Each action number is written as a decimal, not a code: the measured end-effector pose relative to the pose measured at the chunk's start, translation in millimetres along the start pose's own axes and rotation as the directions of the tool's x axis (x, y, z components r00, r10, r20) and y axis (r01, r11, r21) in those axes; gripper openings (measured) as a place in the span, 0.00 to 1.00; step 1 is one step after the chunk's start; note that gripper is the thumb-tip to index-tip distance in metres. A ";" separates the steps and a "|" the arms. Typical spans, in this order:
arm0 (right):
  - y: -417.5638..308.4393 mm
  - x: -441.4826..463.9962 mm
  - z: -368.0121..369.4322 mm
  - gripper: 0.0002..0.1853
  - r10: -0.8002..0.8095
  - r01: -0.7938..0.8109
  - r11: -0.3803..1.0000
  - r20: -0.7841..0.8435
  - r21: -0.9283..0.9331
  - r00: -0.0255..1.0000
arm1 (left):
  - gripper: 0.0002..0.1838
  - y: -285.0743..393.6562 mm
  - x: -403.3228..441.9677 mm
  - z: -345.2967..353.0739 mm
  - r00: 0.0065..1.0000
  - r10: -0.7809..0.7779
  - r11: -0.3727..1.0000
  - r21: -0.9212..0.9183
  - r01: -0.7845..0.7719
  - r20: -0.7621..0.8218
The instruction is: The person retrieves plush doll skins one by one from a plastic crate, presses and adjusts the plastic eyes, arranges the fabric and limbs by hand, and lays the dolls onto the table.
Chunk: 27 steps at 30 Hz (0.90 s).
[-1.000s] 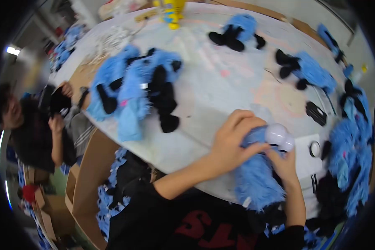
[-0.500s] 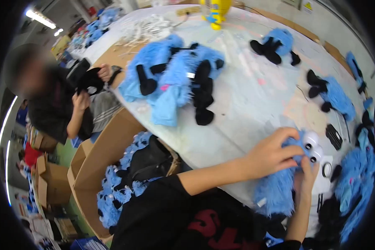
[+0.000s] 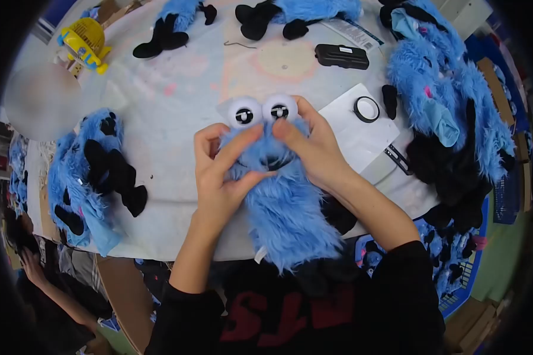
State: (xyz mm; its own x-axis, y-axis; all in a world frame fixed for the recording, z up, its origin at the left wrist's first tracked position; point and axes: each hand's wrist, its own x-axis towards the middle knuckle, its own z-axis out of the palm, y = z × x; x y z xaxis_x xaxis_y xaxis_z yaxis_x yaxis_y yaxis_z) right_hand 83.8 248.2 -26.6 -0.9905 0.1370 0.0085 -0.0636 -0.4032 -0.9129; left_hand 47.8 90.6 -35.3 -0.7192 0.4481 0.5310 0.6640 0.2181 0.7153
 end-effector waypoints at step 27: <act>4.5 -8.1 12.6 0.28 -0.063 0.045 0.979 0.082 0.201 0.995 | 0.43 -1.9 -5.1 6.4 0.981 0.142 0.988 0.074 -0.133 -0.129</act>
State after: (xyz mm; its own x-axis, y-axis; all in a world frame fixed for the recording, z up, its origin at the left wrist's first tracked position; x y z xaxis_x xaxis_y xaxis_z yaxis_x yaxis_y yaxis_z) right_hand 89.9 233.9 -25.6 -0.9913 0.0869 0.0991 -0.1311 -0.5699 -0.8112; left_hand 51.5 93.5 -42.3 -0.6380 0.3587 0.6814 0.7672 0.2200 0.6025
